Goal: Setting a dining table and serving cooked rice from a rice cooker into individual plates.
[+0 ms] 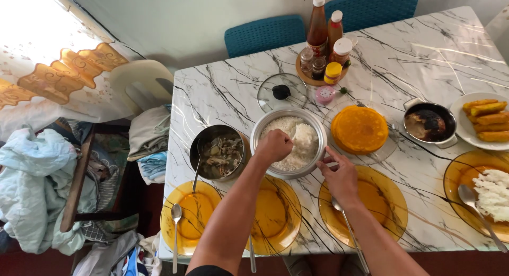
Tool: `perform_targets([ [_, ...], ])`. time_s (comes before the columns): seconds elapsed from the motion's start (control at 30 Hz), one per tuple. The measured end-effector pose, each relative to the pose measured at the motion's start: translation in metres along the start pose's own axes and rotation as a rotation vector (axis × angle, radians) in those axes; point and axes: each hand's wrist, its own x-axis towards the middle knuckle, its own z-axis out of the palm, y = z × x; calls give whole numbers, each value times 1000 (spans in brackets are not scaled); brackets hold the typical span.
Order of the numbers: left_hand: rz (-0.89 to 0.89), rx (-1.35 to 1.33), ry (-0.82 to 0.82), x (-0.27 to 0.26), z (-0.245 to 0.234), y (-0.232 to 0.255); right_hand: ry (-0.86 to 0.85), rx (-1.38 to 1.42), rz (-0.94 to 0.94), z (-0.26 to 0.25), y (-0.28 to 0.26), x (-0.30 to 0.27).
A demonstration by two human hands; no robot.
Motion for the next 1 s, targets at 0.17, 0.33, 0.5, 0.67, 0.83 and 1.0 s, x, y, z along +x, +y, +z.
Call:
perform_targets([
  [0.17,-2,-54,1,-15,-3,11,-9,16,27,0,-3,-1],
  [0.33,-2,-25,5,-25,-5,10,-8,26,42,0,-4,-2],
  [0.5,26,38,160,-44,-7,3,120,-114,-50,-1,3,-3],
  [0.67,-45,23,200,-59,-3,3,140,-58,-56,-8,13,-17],
  [0.83,-69,10,257,-70,-10,4,83,87,11,-16,20,-37],
  [1.0,-74,-18,298,-85,-11,6,51,15,55,-18,29,-62],
])
